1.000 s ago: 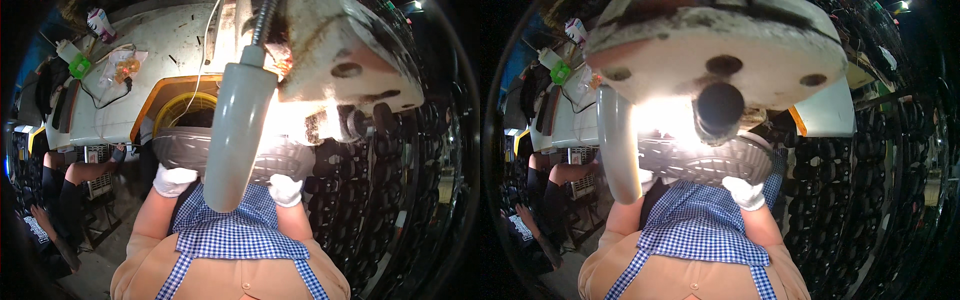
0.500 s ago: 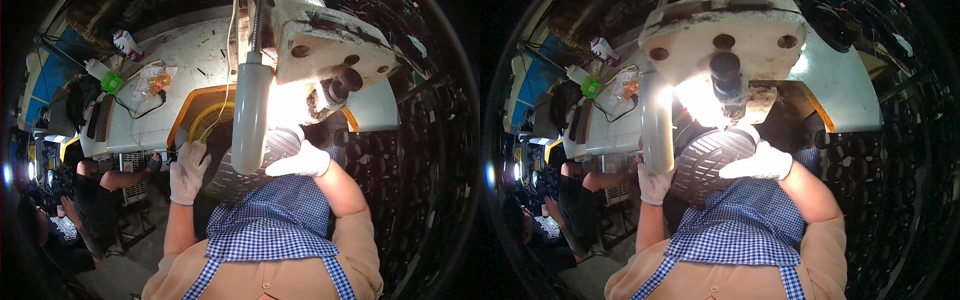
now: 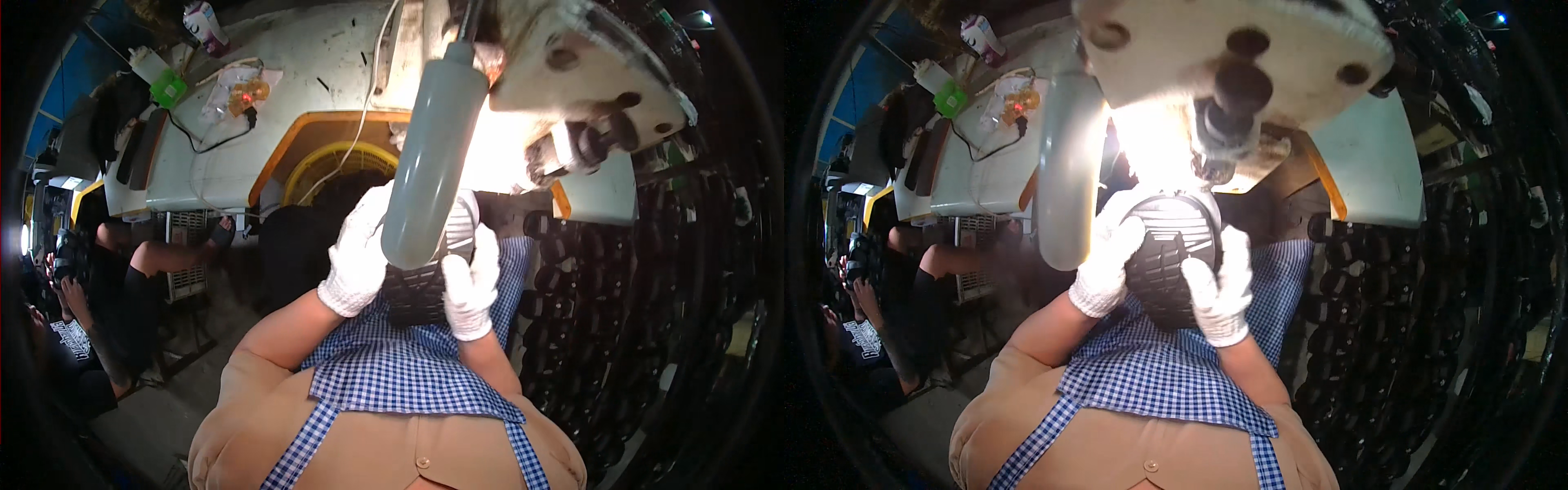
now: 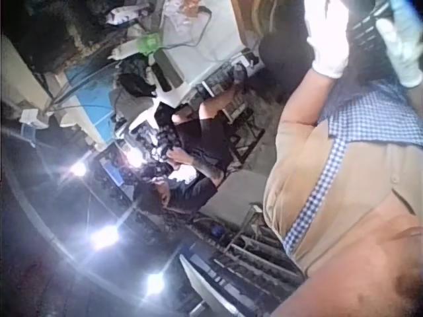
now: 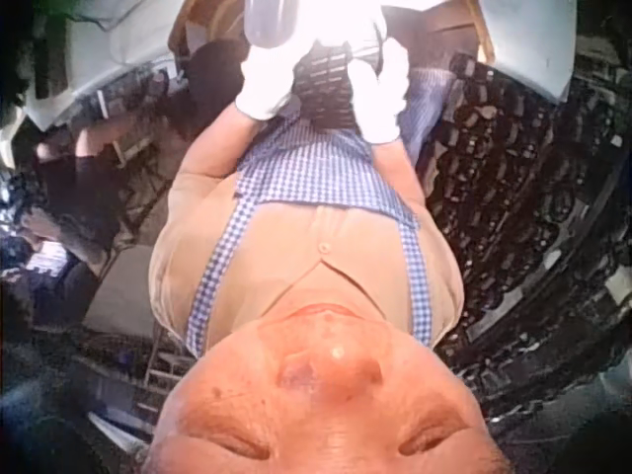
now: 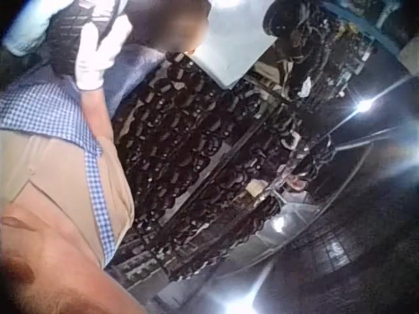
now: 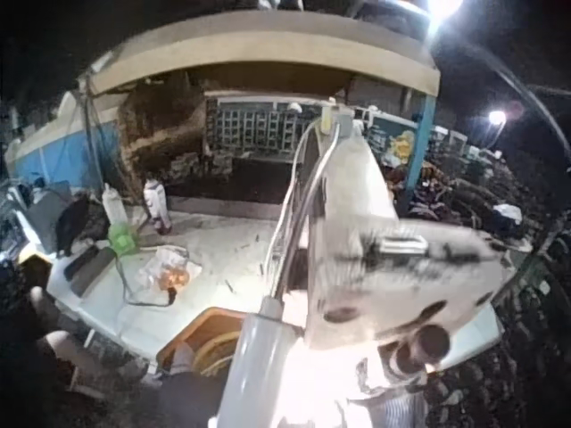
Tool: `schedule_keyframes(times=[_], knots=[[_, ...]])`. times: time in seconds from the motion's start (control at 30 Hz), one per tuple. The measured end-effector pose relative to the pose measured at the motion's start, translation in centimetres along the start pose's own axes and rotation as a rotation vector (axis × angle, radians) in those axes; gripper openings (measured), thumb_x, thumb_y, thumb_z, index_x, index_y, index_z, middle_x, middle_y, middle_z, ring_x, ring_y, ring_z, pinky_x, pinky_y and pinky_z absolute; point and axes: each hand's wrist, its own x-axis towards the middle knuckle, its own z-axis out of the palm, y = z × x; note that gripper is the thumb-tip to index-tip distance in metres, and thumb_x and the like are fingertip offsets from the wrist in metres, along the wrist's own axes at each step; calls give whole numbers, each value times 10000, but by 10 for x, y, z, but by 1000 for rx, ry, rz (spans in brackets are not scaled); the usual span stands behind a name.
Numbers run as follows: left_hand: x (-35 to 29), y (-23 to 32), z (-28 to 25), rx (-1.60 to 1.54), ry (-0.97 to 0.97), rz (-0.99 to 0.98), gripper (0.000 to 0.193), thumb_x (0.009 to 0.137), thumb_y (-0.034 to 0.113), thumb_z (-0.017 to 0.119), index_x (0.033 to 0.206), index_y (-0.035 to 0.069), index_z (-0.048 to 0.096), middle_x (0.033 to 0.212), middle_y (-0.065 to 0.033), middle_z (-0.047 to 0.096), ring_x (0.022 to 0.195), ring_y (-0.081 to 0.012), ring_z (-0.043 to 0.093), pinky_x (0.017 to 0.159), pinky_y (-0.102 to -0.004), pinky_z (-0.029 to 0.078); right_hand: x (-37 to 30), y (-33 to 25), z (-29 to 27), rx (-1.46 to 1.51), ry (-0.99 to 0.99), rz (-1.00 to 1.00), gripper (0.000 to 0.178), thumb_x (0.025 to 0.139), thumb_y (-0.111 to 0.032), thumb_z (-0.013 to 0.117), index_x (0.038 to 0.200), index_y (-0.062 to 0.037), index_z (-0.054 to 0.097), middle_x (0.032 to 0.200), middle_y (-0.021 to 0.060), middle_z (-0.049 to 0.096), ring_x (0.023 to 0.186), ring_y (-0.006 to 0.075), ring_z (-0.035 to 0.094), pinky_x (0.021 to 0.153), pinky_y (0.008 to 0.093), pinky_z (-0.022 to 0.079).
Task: Stitching or finishing the edges of shoe soles using an industrial machine and placing the finished items on a rotating storage rack.
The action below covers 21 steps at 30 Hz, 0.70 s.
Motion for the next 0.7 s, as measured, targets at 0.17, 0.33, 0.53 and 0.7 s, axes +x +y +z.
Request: schedule_keyframes(times=[0.17,0.33,0.53,0.7], knots=[[-19,-36,19,-337,258,-54,457,1012,173,534,1420,-26,478,1336,-150,587,1228,-221,575,1070,-369,458,28,6,-19,-12,-179,-69,648,833,-238,810,1332,52,516,1241,212,606,1088,346,637,956,411,517],[2,-10,16,152,-9,-185,539,977,245,604,1426,-16,457,1324,-140,591,1212,-214,566,1069,-353,441,86,0,-55,-327,-459,-370,637,797,-285,843,1283,27,574,1103,198,663,937,352,685,814,418,562],[28,10,4,284,-220,44,493,947,161,657,1387,4,498,1269,-140,622,1151,-237,622,999,-346,494,143,-8,-59,-279,-844,-443,538,854,-380,760,1264,-49,650,1159,166,693,987,349,679,878,433,541],[14,-43,9,-32,196,87,440,909,76,674,1318,-20,544,1168,-105,654,1026,-190,657,914,-325,538,167,-10,-75,145,-948,-145,466,789,-272,829,1179,-49,708,1197,182,684,1062,309,676,888,389,539]])
